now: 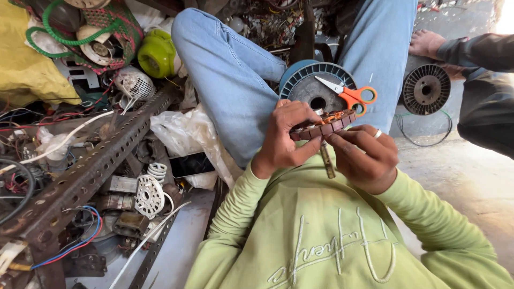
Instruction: Repairing a copper-wound motor stator by cutting and connecting wires.
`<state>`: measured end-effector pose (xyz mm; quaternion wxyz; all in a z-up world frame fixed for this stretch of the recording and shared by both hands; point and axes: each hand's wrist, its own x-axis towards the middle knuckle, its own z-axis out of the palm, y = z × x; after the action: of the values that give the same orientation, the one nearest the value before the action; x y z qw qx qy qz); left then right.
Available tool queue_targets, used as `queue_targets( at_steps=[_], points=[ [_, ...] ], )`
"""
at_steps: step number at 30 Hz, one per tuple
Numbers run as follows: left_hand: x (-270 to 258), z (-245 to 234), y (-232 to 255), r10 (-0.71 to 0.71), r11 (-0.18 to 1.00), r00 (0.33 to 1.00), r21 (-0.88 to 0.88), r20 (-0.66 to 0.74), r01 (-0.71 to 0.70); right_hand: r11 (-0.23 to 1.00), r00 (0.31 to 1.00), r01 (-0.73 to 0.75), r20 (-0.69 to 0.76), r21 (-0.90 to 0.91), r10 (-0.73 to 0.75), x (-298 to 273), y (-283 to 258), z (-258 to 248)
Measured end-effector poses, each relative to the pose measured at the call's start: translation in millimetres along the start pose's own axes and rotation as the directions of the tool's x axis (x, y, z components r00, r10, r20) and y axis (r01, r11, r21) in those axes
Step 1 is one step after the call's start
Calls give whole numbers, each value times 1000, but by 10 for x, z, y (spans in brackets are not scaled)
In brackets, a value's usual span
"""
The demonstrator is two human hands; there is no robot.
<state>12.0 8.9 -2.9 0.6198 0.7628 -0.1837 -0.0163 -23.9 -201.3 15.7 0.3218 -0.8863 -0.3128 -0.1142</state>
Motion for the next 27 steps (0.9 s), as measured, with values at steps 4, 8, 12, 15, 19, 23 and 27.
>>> queue_targets(
  at_steps=[4,8,12,15,19,23,27],
  points=[
    [0,-69,-66,1,1000,998,5,57,-1,982,966,-138,-199,131,163,-61,65,118],
    [-47,-85,-96,14,999,996,47,83,-18,664,878,-263,-111,700,465,-150,71,275],
    [-116,-81,-143,34,996,996,75,81,-40,580,855,-272,-84,768,512,-316,43,365],
    [-223,-44,-146,64,982,996,175,59,-74,634,851,-266,-133,726,508,-304,28,354],
    [-403,84,-223,256,858,966,452,31,-242,717,873,-295,-128,631,471,-325,8,319],
    [-478,128,-310,353,787,934,523,54,-328,753,887,-318,-100,576,451,-343,12,305],
    [-458,136,-294,350,797,935,507,54,-328,737,875,-337,-95,586,475,-361,-10,300]
  ],
)
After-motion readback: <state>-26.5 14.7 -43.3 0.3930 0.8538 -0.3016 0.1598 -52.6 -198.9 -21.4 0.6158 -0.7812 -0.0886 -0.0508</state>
